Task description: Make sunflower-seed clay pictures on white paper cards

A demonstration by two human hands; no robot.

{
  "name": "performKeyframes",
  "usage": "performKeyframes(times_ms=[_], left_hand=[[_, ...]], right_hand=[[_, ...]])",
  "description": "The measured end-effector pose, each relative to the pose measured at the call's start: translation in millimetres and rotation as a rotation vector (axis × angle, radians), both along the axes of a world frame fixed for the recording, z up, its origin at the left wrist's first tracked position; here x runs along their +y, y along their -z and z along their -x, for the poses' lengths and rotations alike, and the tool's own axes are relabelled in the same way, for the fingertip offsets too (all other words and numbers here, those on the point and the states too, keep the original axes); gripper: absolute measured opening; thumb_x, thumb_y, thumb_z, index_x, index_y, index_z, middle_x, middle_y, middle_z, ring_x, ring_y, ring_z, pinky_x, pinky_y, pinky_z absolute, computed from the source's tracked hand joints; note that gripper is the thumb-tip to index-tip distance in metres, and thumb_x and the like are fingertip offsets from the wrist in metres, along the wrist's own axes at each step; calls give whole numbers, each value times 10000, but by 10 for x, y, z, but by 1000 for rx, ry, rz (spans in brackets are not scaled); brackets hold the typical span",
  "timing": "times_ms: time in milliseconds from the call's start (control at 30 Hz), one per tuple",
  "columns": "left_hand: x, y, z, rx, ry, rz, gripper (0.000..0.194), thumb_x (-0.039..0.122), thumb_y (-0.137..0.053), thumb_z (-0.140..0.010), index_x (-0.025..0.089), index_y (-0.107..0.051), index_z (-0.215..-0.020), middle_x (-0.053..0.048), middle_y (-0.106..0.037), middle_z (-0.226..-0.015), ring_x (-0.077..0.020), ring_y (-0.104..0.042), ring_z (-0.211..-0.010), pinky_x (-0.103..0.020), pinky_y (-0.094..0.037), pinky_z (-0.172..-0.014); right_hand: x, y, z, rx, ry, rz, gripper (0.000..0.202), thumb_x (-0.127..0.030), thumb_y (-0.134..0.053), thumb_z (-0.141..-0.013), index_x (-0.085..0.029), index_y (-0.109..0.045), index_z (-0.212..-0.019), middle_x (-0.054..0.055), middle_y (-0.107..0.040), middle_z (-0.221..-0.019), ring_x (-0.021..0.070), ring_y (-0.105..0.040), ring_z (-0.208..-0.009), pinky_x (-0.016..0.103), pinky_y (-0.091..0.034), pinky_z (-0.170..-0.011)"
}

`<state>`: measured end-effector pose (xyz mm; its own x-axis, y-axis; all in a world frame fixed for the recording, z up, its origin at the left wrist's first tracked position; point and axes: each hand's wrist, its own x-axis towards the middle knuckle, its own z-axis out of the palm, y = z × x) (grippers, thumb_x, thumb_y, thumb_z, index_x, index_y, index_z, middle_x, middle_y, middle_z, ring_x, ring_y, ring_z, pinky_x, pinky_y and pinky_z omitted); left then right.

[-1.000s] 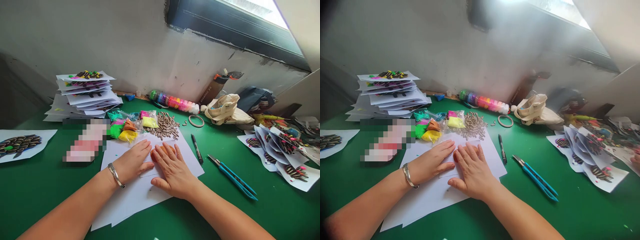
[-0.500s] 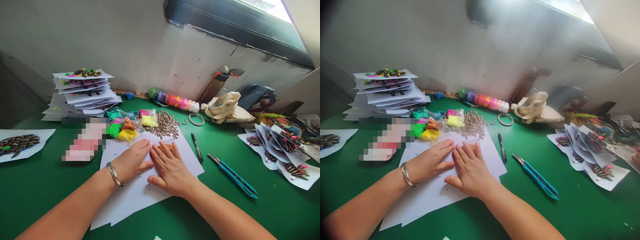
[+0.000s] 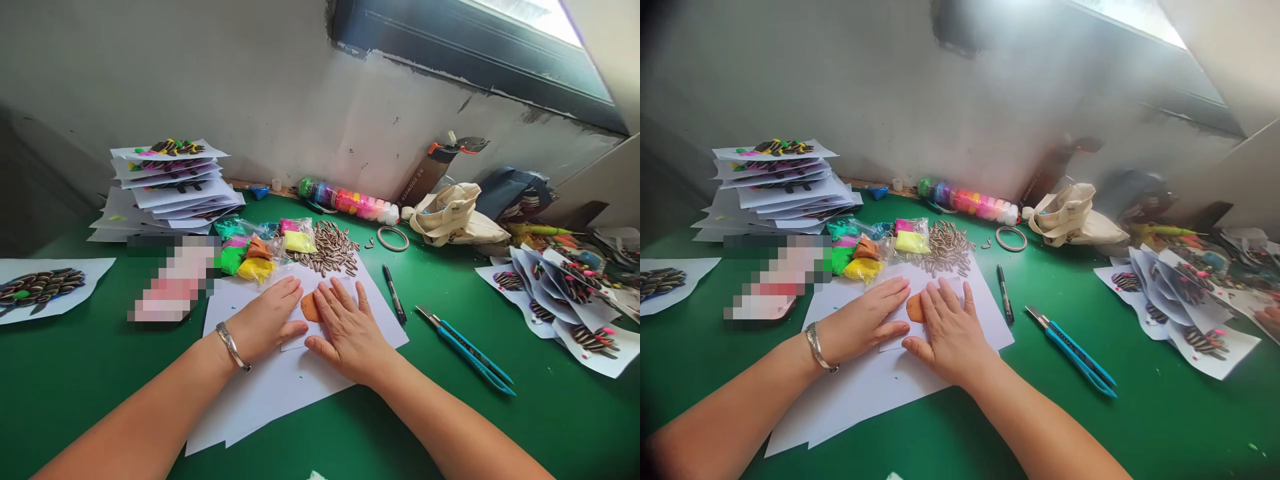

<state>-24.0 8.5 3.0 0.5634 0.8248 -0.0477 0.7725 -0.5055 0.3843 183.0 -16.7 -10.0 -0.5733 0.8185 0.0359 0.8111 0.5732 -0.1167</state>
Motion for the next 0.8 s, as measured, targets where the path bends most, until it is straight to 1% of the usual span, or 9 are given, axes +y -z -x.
performKeyframes(times_ms=[200, 267, 400, 500, 567, 600, 700, 800], left_hand=[[1, 12, 5, -12, 3, -4, 546, 321, -641, -828, 70, -499, -1291, -210, -436, -1425, -325, -353, -1355, -474, -326, -1115], [2, 17, 10, -9, 4, -5, 543, 324, -638, -829, 78, -497, -1292, -205, -444, -1420, -318, -364, -1350, -465, -330, -1113], [1, 18, 14, -20, 3, -26, 533, 327, -634, -828, 110, -498, -1295, -184, -451, -1421, -311, -364, -1351, -463, -332, -1112], [-7, 8, 15, -18, -6, -10, 546, 317, -641, -823, 87, -499, -1298, -199, -438, -1427, -323, -355, -1355, -474, -325, -1115], [-12, 4, 19, -15, -7, 1, 552, 310, -644, -821, 84, -499, -1303, -200, -438, -1428, -321, -367, -1350, -468, -329, -1116], [-13, 6, 23, -10, -11, 2, 551, 313, -639, -827, 84, -496, -1307, -199, -430, -1434, -318, -364, -1352, -464, -327, -1119], [-9, 24, 40, 8, -10, -17, 565, 336, -627, -837, 89, -483, -1324, -195, -412, -1447, -313, -346, -1363, -469, -325, -1119], [-1, 42, 57, 6, -3, -25, 567, 347, -623, -838, 100, -483, -1329, -187, -416, -1447, -313, -346, -1363, -476, -330, -1116]], right_hand=[[39, -40, -35, -14, 52, -15, 803, -659, -168, -922, -80, -306, -1460, 106, -286, -1520, 279, -85, -1447, 542, 96, -1138], [47, -32, -49, -18, 47, -16, 796, -659, -173, -921, -94, -287, -1470, 96, -266, -1529, 283, -82, -1447, 548, 82, -1139], [46, 22, -63, -31, 49, -7, 821, -680, -185, -907, -109, -195, -1497, 87, -182, -1553, 295, -78, -1446, 563, 52, -1140], [50, 41, -65, -33, 32, 27, 825, -685, -183, -903, -113, -201, -1496, 88, -200, -1549, 298, -79, -1446, 571, 32, -1141], [62, 18, -93, -32, 36, 34, 811, -676, -184, -908, -119, -200, -1497, 79, -195, -1550, 295, -77, -1446, 573, 12, -1143], [70, -4, -121, -33, 52, 24, 805, -670, -187, -910, -119, -197, -1498, 74, -184, -1552, 292, -74, -1447, 571, 1, -1145], [91, -81, -243, -57, 164, -34, 780, -640, -207, -921, -121, -171, -1503, 68, -149, -1558, 294, -65, -1448, 585, -5, -1141], [101, -110, -345, -75, 192, -33, 776, -638, -206, -922, -118, -193, -1497, 72, -168, -1553, 298, -77, -1446, 602, -8, -1137]])
